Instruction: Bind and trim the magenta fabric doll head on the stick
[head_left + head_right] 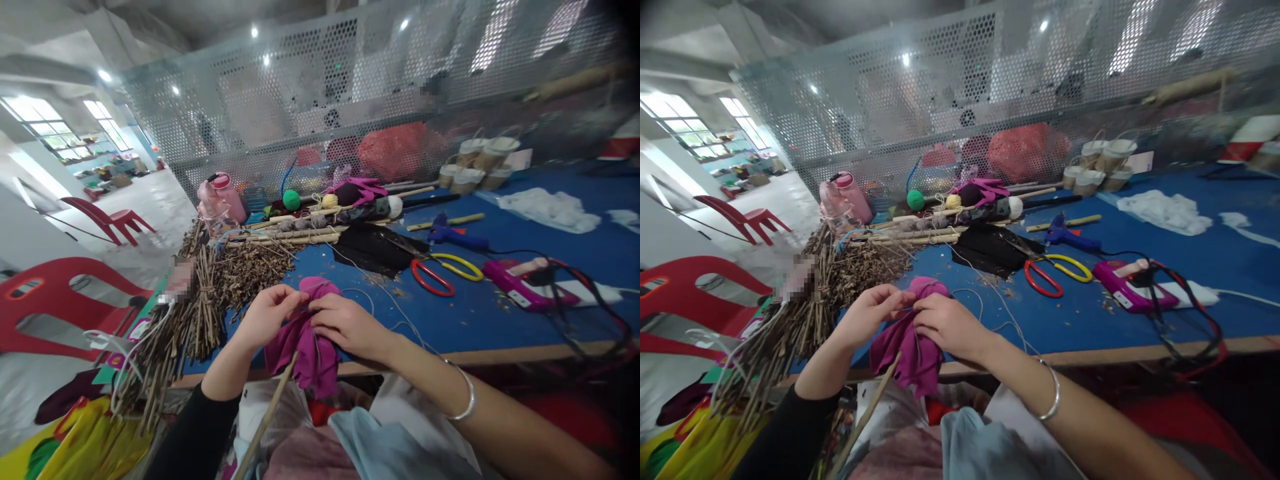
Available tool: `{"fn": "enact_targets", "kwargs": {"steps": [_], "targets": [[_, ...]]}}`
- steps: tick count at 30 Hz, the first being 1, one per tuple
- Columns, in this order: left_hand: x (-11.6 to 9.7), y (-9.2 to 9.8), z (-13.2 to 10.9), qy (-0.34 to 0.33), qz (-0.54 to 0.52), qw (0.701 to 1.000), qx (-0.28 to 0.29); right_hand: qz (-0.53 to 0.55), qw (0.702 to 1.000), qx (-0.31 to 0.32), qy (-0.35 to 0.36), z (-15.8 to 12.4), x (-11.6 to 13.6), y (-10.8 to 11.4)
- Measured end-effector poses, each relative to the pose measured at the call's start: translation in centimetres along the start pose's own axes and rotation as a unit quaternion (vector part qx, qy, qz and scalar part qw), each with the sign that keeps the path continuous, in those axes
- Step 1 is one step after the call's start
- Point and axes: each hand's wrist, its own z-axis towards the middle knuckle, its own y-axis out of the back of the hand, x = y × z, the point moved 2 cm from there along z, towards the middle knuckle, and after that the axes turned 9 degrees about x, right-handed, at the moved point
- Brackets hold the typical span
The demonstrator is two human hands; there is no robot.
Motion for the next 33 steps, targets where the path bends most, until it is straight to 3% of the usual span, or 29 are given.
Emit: {"fn": "enact_targets", "kwargs": {"steps": [2,5,8,12,15,17,19,23,24,27,33], "targets": [[-0.1,0.0,-0.2,0.011,-0.076,0.997,0.022,0.106,0.991,-0.033,-0.072,0.5,0.0,0.4],[-0.2,0.1,-0.5,0.017,-0.145,0.989,0.032,0.238,0.946,-0.097,-0.199,0.9,-0.1,0.5],[-0.9,-0.1,-0.8,-0.026,-0.098,0.994,0.027,0.276,0.913,-0.130,-0.272,1.3,-0.2,0.3],[-3.0,-1.7,-0.8,-0.149,0.109,0.983,0.017,0.189,0.945,-0.113,-0.241,1.9,0.2,0.2],[-4.6,-3.3,-0.2,-0.207,0.279,0.938,0.017,0.152,0.970,-0.085,-0.171,2.1,0.7,0.4],[-5.3,-3.7,0.6,-0.225,0.337,0.914,0.034,0.177,0.967,-0.085,-0.164,2.0,0.6,0.8],[-5.4,-3.1,1.3,-0.217,0.321,0.922,0.021,0.229,0.953,-0.067,-0.187,1.9,0.2,1.2],[-4.1,0.5,2.0,-0.170,0.209,0.952,-0.148,0.368,0.904,-0.013,-0.218,1.7,-1.0,1.8],[-3.6,1.2,1.9,-0.156,0.191,0.955,-0.167,0.387,0.895,-0.012,-0.221,1.6,-1.2,1.8],[-2.3,2.4,1.3,-0.110,0.150,0.968,-0.168,0.391,0.891,-0.012,-0.229,1.7,-1.5,1.9],[-0.6,2.5,0.5,-0.077,0.061,0.981,-0.167,0.437,0.864,-0.021,-0.248,1.6,-1.4,1.6]]}}
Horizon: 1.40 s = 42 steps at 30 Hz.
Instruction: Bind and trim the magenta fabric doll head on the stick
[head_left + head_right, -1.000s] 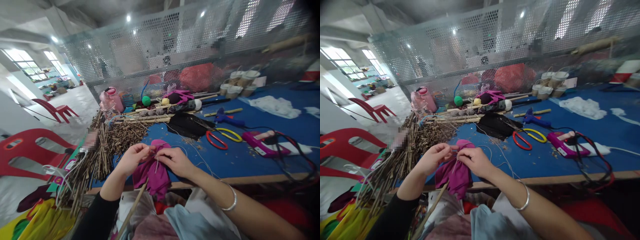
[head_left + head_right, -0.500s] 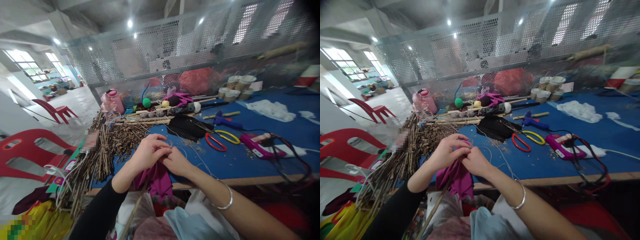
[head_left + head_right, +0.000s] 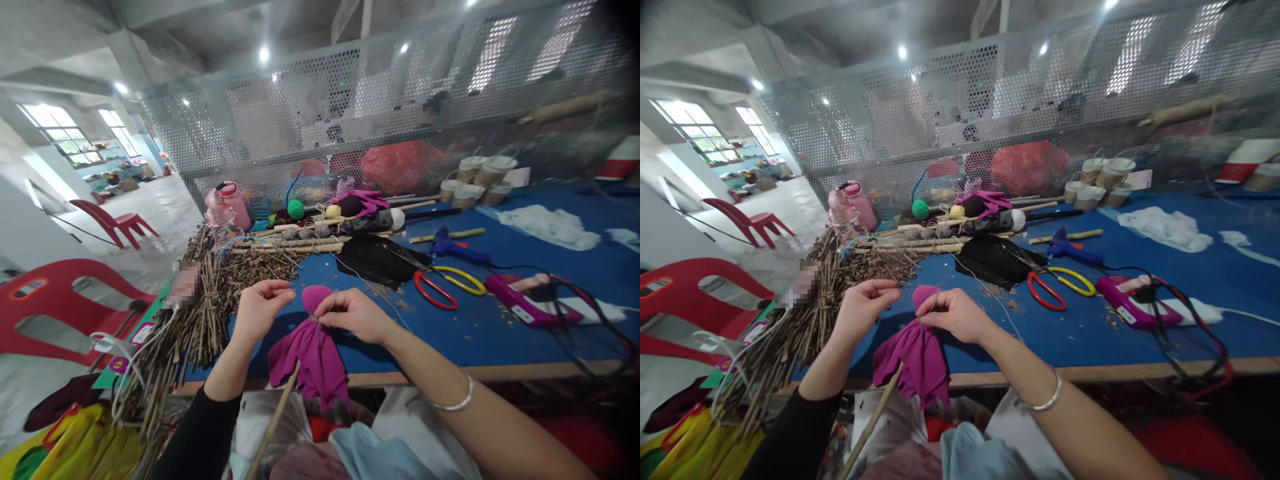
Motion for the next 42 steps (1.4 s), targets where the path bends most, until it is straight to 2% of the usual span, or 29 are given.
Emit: {"fn": "enact_targets", "kwargs": {"steps": [6,11,14,20,25,29,32,36,38,42], "targets": [[1.2,-0.9,-0.1,0.030,-0.045,0.997,0.052,0.027,1.000,-0.002,0.004,-0.2,-0.2,0.2],[0.9,-1.8,-0.8,0.063,-0.157,0.983,0.072,0.033,0.999,0.000,0.012,-0.1,-0.2,0.2],[0.5,-2.2,-1.1,0.071,-0.188,0.977,0.076,0.033,0.999,0.000,0.014,-0.1,-0.2,0.1],[0.5,-2.2,-1.3,0.056,-0.187,0.977,0.080,0.035,0.999,-0.001,0.013,-0.3,-0.3,0.3],[0.7,-2.0,-1.1,0.026,-0.152,0.986,0.058,0.037,0.999,0.002,0.014,-0.3,-0.8,0.3],[0.7,-1.9,-1.3,-0.011,-0.070,0.996,0.050,0.031,0.999,-0.004,0.013,-0.2,-0.8,0.3],[0.7,-1.6,-1.9,0.012,0.075,0.993,0.093,0.031,0.999,-0.001,0.014,-0.2,-0.6,0.3],[0.2,-0.7,-3.7,0.013,0.281,0.943,0.181,0.025,1.000,-0.005,0.008,-0.3,-0.4,0.3],[-0.3,-0.2,-4.5,0.016,0.344,0.920,0.186,0.026,1.000,-0.003,0.003,-0.2,-0.5,0.3],[-1.0,0.3,-5.6,0.014,0.390,0.907,0.161,0.034,0.999,0.005,-0.005,-0.1,-0.4,0.4]]}}
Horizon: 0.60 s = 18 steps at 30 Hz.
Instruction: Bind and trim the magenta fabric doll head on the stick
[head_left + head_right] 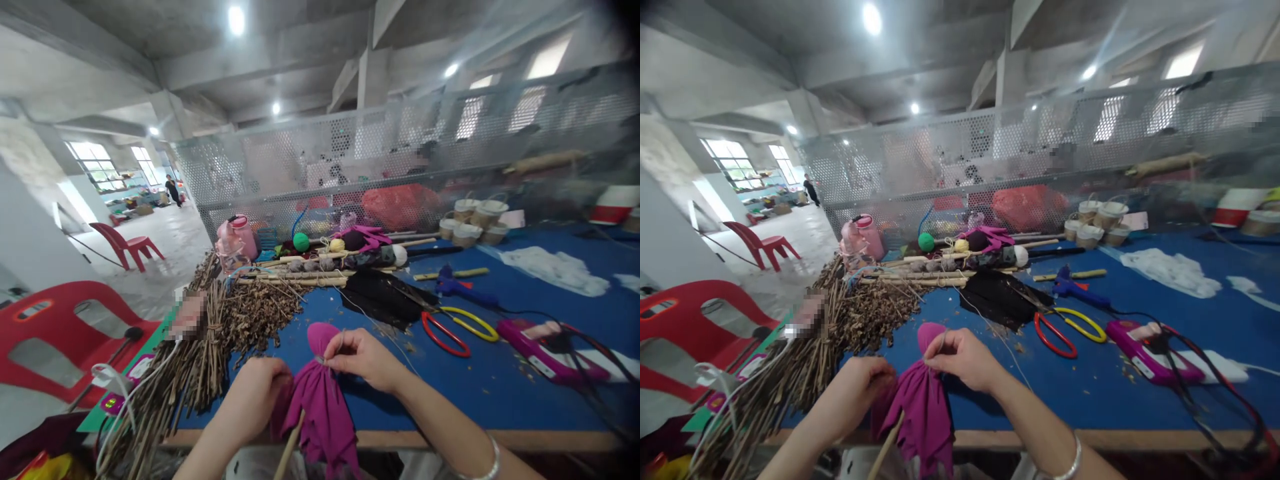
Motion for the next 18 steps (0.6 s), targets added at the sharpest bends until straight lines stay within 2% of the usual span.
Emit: {"fn": "enact_targets", "kwargs": {"steps": [3,7,10,13,16,18], "targets": [[-0.2,-0.5,0.2,-0.023,0.004,1.000,-0.011,-0.005,1.000,0.005,-0.001,0.0,0.4,-0.1],[-1.1,-1.9,1.7,-0.136,-0.035,0.986,-0.095,-0.002,1.000,0.018,0.002,0.1,0.8,-0.2],[-2.0,-3.1,3.0,-0.177,-0.118,0.975,-0.069,0.008,0.999,0.025,0.019,0.2,0.6,-0.1],[-2.2,-3.7,4.0,-0.174,-0.181,0.966,-0.058,0.002,1.000,0.017,0.023,0.2,0.0,0.0],[-1.6,-3.7,4.5,-0.153,-0.242,0.953,-0.104,-0.101,0.991,-0.051,0.069,0.0,-0.4,0.2],[-1.2,-3.8,4.8,-0.137,-0.292,0.940,-0.109,-0.243,0.949,-0.112,0.168,-0.2,-0.4,0.0]]}}
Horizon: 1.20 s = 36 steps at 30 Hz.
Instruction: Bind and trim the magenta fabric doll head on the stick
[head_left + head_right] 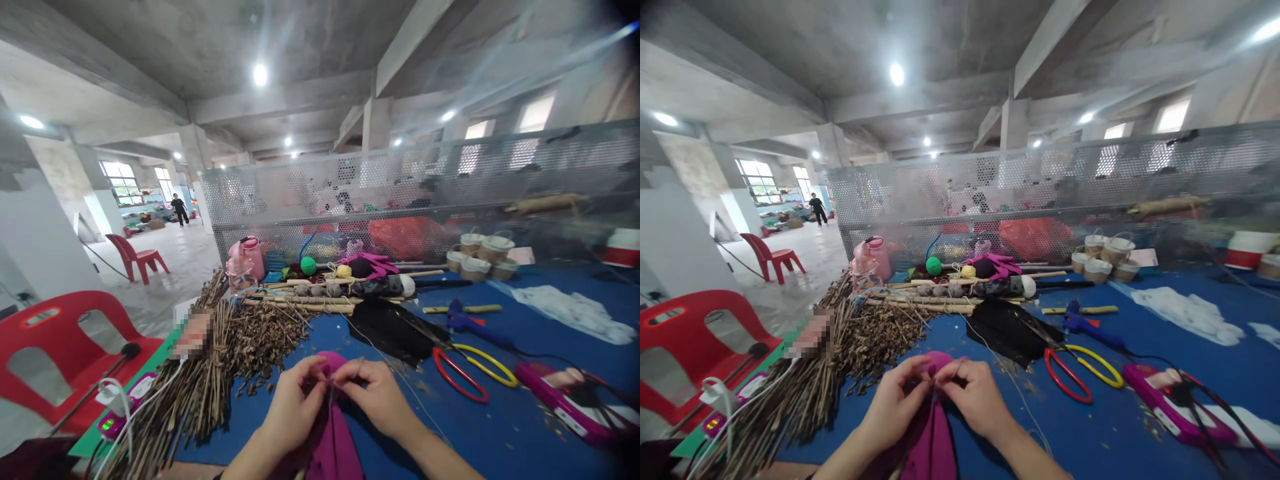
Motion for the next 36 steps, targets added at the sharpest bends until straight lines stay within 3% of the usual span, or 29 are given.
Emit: {"fn": "enact_targets", "kwargs": {"steps": [3,5,7,12,16,19,22,26,29,31,33,36], "targets": [[0.5,-0.3,0.2,0.031,-0.102,0.994,0.034,-0.211,0.960,-0.087,0.163,-0.4,0.5,-0.6],[0.6,-0.4,0.5,0.045,-0.146,0.987,0.056,-0.291,0.926,-0.136,0.200,-0.4,0.6,-1.0],[0.6,-0.5,0.8,0.054,-0.161,0.983,0.072,-0.323,0.910,-0.166,0.201,-0.3,0.6,-1.2],[0.4,-0.1,1.4,0.074,-0.155,0.978,0.122,-0.292,0.925,-0.173,0.169,-0.2,0.3,-1.3],[0.4,0.4,1.5,0.096,-0.145,0.980,0.098,-0.238,0.948,-0.150,0.146,-0.4,0.4,-1.0],[0.5,1.2,1.4,0.080,-0.066,0.994,0.041,-0.179,0.972,-0.115,0.097,-1.1,0.6,-0.7],[0.7,2.2,1.1,0.027,0.070,0.997,-0.027,-0.152,0.986,-0.066,-0.025,-2.4,0.2,-0.2],[1.2,3.1,0.5,-0.004,0.213,0.975,-0.056,-0.153,0.968,0.013,-0.196,-4.3,-1.0,0.5],[1.5,3.5,0.1,0.009,0.222,0.973,-0.065,-0.154,0.956,0.034,-0.248,-5.0,-1.5,1.1],[1.5,3.3,0.0,0.036,0.167,0.984,-0.052,-0.117,0.964,0.010,-0.240,-5.0,-1.3,1.2],[1.4,2.8,0.1,0.075,0.042,0.996,-0.018,-0.033,0.980,-0.048,-0.189,-4.8,-0.7,1.1],[1.2,1.5,0.4,0.114,-0.187,0.975,0.043,0.143,0.979,-0.080,-0.123,-4.1,0.1,0.2]]}}
